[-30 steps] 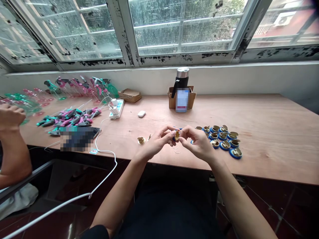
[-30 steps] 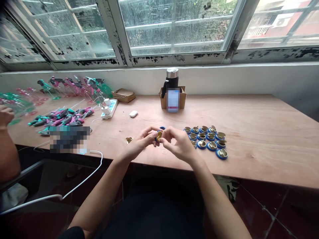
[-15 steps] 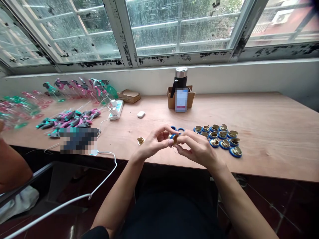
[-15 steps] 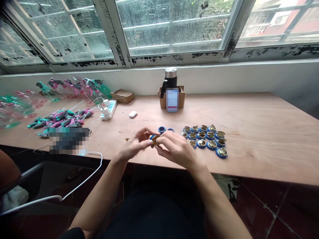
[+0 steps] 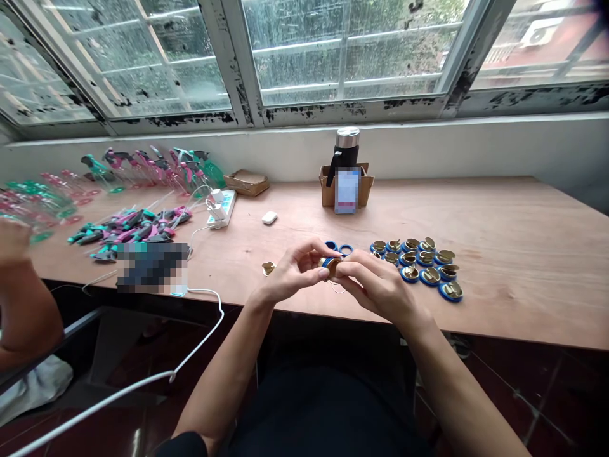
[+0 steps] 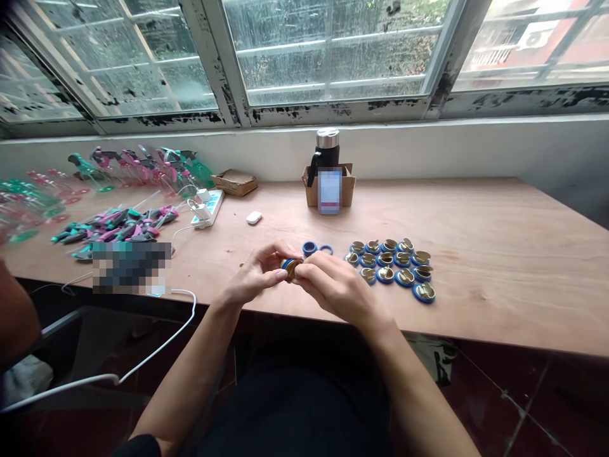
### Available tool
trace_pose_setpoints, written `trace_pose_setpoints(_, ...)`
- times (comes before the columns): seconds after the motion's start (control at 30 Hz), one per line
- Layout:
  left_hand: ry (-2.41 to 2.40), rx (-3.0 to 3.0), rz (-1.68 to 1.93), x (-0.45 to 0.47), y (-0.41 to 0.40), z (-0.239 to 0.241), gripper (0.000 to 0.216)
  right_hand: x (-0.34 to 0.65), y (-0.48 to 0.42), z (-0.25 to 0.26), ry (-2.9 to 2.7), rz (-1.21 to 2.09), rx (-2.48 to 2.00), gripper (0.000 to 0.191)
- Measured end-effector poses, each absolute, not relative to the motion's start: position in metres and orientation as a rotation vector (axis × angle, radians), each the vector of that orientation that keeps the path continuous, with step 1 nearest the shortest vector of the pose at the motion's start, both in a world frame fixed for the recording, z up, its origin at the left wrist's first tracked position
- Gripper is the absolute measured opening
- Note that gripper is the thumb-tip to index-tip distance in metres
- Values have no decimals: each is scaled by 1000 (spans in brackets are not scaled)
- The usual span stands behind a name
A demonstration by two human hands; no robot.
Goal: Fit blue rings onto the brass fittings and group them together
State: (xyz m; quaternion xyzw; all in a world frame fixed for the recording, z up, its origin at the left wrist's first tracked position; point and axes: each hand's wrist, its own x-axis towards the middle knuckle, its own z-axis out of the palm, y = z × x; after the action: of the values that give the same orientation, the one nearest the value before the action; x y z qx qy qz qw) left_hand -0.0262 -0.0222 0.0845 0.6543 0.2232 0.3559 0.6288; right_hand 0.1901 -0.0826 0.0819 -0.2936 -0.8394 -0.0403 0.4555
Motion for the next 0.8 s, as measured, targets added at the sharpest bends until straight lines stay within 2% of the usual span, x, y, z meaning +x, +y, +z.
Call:
trace_pose_setpoints(0.23, 449, 1516, 828, -27, -21, 82, 34, 188, -82, 84, -2053, -93, -705, 10)
trace_pose_setpoints(0.53, 346, 1428, 732, -25, -23, 87, 26, 188, -79, 83, -1852, 256, -716, 7)
trace_pose_setpoints(0.8, 380, 1378, 618, -19, -29, 87, 25, 191, -73, 74, -1802, 258, -822, 4)
